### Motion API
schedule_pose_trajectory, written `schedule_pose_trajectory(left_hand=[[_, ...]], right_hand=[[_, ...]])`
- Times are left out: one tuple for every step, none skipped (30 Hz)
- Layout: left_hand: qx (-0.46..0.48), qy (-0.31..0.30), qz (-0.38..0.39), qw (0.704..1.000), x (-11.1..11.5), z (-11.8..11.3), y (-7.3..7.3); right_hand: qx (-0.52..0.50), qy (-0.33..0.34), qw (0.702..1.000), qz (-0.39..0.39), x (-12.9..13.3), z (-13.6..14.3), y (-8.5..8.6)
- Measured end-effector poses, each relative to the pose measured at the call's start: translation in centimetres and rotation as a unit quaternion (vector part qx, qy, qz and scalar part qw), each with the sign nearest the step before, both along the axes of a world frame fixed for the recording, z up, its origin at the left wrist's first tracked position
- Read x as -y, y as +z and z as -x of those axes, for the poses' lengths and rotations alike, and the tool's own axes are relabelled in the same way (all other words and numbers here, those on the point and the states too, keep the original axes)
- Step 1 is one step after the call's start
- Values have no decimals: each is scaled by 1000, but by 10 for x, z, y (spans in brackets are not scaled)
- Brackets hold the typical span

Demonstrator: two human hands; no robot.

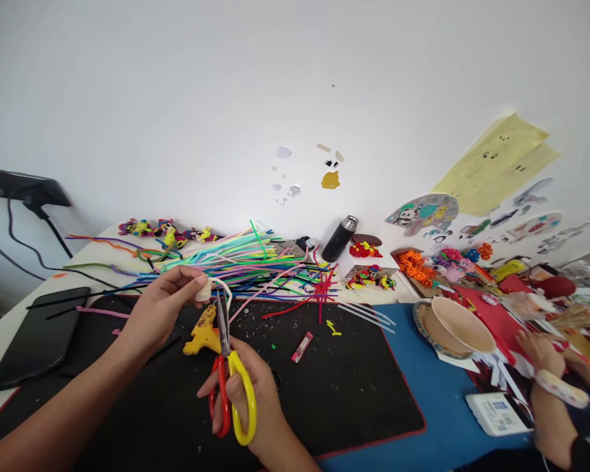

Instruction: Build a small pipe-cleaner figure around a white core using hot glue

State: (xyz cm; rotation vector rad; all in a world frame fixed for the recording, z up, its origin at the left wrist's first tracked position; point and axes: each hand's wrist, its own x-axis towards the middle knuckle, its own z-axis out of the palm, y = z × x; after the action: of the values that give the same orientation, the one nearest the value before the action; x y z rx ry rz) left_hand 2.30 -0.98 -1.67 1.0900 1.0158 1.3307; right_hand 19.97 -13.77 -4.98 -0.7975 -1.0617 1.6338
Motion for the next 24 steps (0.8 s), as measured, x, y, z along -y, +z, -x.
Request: schedule_pose_trajectory(left_hand=[[-4, -1, 2, 1000, 1, -1, 0], [-7, -4, 4, 1000, 2, -2, 0], [-12, -7, 6, 1000, 3, -3, 1], [-19, -12, 7, 1000, 4, -5, 2], [-26, -17, 8, 999, 6, -6, 3], [-35, -22, 9, 999, 8, -7, 4], [-44, -27, 9, 999, 10, -8, 5], [-52, -31, 9, 998, 12, -10, 6], [-59, -34, 9, 998, 13, -11, 7], [-65, -38, 8, 997, 15, -12, 8], [-69, -41, 6, 997, 16, -14, 8], [-73, -43, 4, 996, 18, -15, 9], [-77, -45, 3, 996, 19, -16, 9], [-82, -46, 2, 996, 20, -17, 10], [-86, -48, 2, 995, 20, -18, 10], [-89, -50, 3, 995, 21, -19, 10], [-92, -54, 4, 994, 21, -20, 10], [-94, -58, 4, 994, 22, -20, 9], [-94, -61, 4, 994, 22, -20, 9], [-94, -62, 2, 994, 22, -21, 8], [-95, -64, -1, 993, 23, -21, 7], [-97, -65, -5, 993, 23, -22, 5], [-100, -67, -8, 993, 23, -22, 4], [-104, -71, -10, 992, 24, -23, 3]], right_hand=[[2, -7, 1000, -5, 0, 1, 0], [2, -13, 1000, -8, 0, 1, -1], [0, -20, 1000, -8, -1, 2, -2], [-3, -27, 1000, -7, -1, 3, -3], [-6, -36, 999, -6, -1, 4, -3], [-8, -44, 999, -7, -2, 5, -3], [-9, -52, 999, -8, -2, 5, -2], [-7, -58, 998, -10, -3, 6, 0], [-2, -58, 998, -10, -4, 6, 1], [5, -61, 998, -8, -4, 7, 3], [8, -62, 998, -7, -5, 7, 5], [9, -64, 998, -6, -5, 7, 7], [7, -69, 998, -5, -5, 7, 7], [2, -75, 997, -4, -5, 8, 8], [-1, -82, 997, -3, -6, 8, 7], [-4, -87, 996, -1, -6, 8, 7], [-5, -92, 996, 0, -6, 8, 6], [-5, -95, 995, 1, -6, 8, 5], [-4, -97, 995, 2, -6, 8, 5], [-4, -101, 995, 3, -7, 8, 4], [-5, -106, 994, 7, -7, 8, 3], [-5, -114, 993, 15, -7, 9, 3], [-7, -125, 992, 24, -7, 9, 2], [-8, -134, 990, 35, -8, 9, 1]])
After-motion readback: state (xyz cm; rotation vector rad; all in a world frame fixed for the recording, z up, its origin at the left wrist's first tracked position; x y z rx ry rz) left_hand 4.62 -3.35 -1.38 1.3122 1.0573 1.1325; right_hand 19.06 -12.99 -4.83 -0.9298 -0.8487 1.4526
